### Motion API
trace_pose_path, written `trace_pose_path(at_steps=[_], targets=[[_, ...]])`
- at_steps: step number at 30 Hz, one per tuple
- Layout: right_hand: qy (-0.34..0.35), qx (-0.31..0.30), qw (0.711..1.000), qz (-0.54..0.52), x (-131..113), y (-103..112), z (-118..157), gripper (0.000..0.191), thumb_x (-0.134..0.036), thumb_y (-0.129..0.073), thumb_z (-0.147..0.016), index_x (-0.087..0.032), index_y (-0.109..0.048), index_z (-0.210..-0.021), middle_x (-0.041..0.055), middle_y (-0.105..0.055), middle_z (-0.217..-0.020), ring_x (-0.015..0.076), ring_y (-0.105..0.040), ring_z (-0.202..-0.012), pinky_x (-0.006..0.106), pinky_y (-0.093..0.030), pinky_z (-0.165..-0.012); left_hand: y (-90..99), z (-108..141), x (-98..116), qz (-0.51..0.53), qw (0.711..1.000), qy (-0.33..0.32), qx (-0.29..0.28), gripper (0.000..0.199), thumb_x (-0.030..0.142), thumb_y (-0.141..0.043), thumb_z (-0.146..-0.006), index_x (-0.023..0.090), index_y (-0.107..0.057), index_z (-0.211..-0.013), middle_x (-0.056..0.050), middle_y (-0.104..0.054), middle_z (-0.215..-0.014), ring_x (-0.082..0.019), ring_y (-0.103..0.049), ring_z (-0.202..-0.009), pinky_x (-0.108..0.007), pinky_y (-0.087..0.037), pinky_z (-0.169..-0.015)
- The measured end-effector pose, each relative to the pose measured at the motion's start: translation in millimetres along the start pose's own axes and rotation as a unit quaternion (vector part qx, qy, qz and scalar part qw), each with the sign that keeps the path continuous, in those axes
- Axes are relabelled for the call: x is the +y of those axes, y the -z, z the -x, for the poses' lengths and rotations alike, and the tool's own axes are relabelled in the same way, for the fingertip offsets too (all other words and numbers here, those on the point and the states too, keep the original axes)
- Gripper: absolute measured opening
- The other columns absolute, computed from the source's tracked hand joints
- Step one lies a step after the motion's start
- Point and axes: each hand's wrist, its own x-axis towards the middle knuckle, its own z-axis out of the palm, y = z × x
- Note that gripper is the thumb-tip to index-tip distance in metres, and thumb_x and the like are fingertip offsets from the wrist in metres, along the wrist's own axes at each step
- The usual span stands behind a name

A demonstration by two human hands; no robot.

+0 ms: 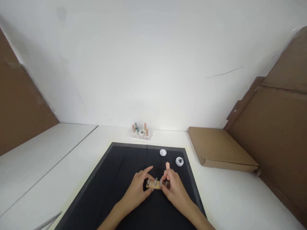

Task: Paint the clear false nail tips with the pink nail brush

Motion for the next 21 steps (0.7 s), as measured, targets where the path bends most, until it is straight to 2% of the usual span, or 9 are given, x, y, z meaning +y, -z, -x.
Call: trace_pose_path(at_steps=[11, 15, 21], targets=[[-0.018, 0.038, 0.999, -0.022, 1.9, -10.6, -3.9, 0.027, -0.036, -0.061, -0.096, -0.016, -0.063, -0.115, 0.0053, -0.068, -0.106, 0.018, -0.068, -0.088, 0.039, -0.058, -0.079, 2.4, -5.1, -6.5, 0.005, 1.0, 0.004, -0.009, 0.075, 0.006, -0.062, -0.073, 0.023, -0.046, -0.144, -0.006, -0.076, -0.108, -0.028, -0.063, -0.109, -0.048, -0.038, -0.106], [-0.025, 0.051, 0.998, -0.041, 1.8, -13.9, -6.1, 0.027, -0.036, -0.061, -0.096, -0.016, -0.063, -0.113, 0.0052, -0.068, -0.105, 0.0178, -0.068, -0.087, 0.038, -0.058, -0.078, 3.6, -6.0, -6.0, 0.007, 1.0, 0.008, -0.011, 0.075, 0.006, -0.061, -0.072, 0.026, -0.046, -0.144, -0.005, -0.076, -0.107, -0.028, -0.062, -0.11, -0.049, -0.037, -0.107], [-0.031, 0.089, 0.991, -0.09, -2.7, -8.2, -12.7, 0.024, -0.036, -0.061, -0.096, -0.016, -0.064, -0.109, 0.0048, -0.069, -0.103, 0.0177, -0.068, -0.087, 0.038, -0.058, -0.078, 5.8, -7.2, -4.9, 0.018, 1.0, 0.016, -0.015, 0.075, 0.007, -0.062, -0.073, 0.026, -0.046, -0.143, -0.005, -0.075, -0.108, -0.03, -0.061, -0.111, -0.05, -0.037, -0.107]])
